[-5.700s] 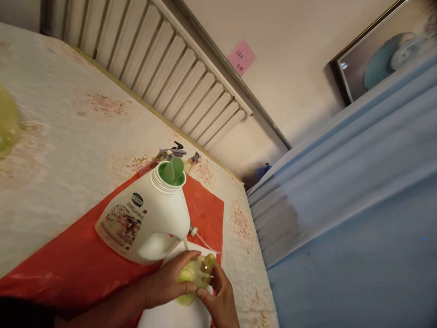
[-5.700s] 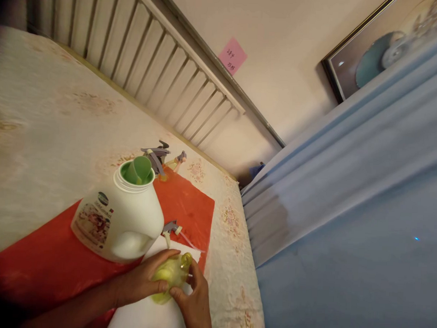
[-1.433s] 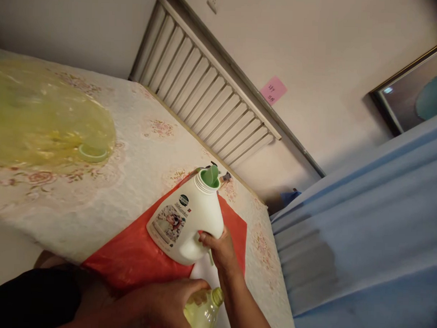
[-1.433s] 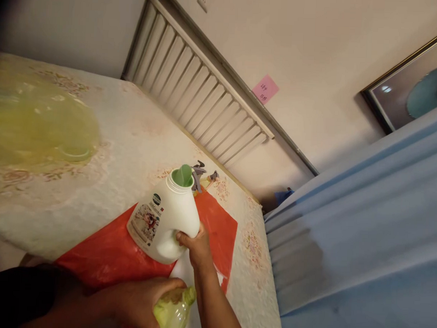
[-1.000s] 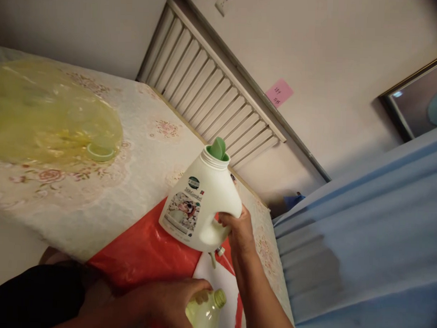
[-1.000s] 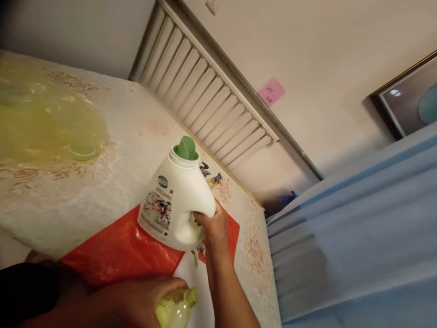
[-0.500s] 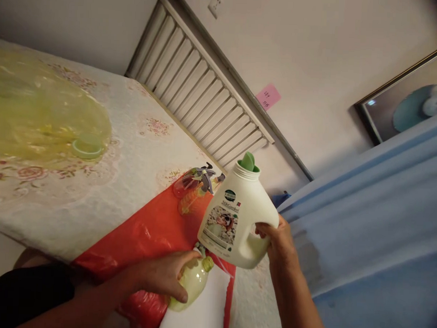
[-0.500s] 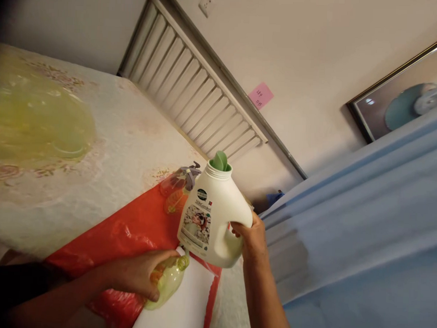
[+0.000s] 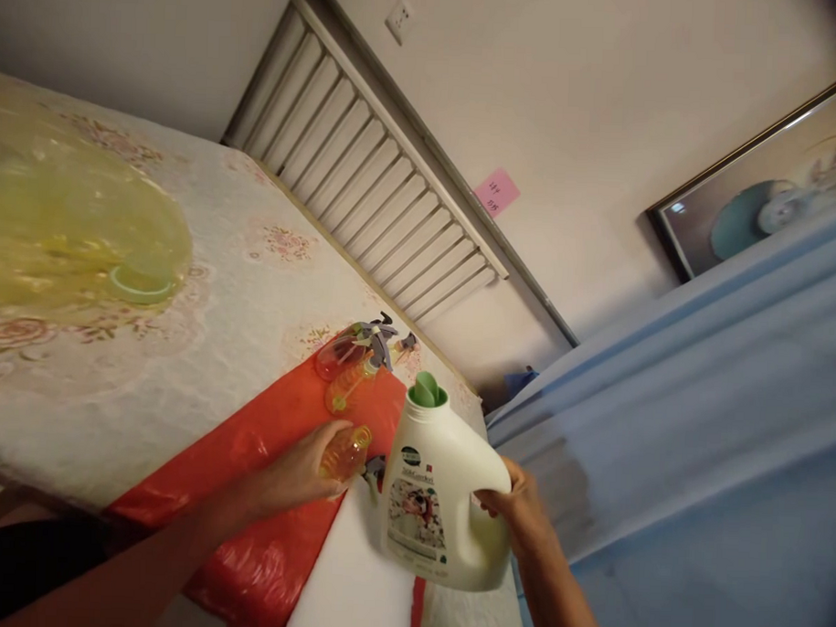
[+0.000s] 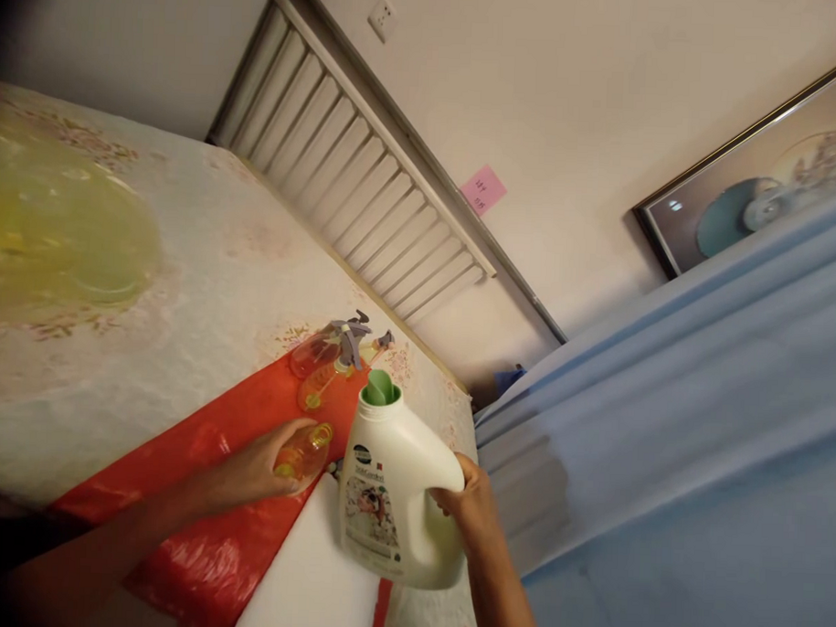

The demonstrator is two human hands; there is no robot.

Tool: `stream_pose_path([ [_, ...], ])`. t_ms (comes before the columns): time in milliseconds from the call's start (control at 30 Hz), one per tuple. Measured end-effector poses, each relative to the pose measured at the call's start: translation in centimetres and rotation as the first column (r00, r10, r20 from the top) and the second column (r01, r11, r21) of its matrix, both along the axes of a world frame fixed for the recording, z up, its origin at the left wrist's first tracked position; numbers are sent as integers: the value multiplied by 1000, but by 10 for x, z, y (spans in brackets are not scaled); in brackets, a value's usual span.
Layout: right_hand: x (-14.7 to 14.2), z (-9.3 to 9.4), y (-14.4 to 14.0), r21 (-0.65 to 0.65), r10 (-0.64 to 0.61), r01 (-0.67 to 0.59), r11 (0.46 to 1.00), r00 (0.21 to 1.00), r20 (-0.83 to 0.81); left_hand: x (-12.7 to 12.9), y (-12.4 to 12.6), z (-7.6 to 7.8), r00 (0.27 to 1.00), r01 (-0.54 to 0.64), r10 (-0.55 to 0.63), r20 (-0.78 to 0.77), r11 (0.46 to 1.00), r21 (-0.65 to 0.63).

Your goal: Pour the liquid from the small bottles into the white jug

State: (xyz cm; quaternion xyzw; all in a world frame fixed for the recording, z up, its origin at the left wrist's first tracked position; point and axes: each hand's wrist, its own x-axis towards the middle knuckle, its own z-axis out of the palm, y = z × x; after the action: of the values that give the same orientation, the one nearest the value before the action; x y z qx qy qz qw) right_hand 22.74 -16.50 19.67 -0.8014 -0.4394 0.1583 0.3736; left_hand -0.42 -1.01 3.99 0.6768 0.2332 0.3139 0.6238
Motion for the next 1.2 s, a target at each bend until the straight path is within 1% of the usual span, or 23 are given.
stream_pose_path([
  [100, 5, -7, -7, -107, 5, 1, 994, 998, 55, 6, 5, -9, 998, -49, 49, -41, 999, 4],
  [233, 9, -14, -12, -209, 31, -7, 978, 994, 109, 14, 13, -27, 997, -80, 81, -21, 997, 20],
  [367, 10, -18, -14, -274, 55, -17, 962, 989, 135, 17, 18, -34, 997, -74, 75, -31, 996, 46],
  [500, 7, -19, -13, -313, 83, -37, 949, 988, 133, 17, 19, -35, 998, -53, 56, -42, 997, 58],
  [600, 5, -20, -12, -337, 100, -51, 940, 986, 130, 17, 19, -35, 999, -35, 36, -34, 999, 40],
  [767, 7, -24, -10, -353, 129, -79, 932, 984, 120, 18, 17, -34, 998, -54, 55, -31, 998, 13],
  [900, 12, -27, -8, -362, 130, -77, 929, 984, 124, 18, 16, -32, 997, -77, 77, -10, 997, 27],
  [1100, 13, -26, -4, -377, 127, -68, 924, 983, 133, 16, 14, -28, 994, -95, 98, -44, 993, 75],
  [1200, 12, -26, -1, -388, 132, -68, 919, 981, 142, 17, 13, -28, 994, -89, 94, -48, 991, 100],
])
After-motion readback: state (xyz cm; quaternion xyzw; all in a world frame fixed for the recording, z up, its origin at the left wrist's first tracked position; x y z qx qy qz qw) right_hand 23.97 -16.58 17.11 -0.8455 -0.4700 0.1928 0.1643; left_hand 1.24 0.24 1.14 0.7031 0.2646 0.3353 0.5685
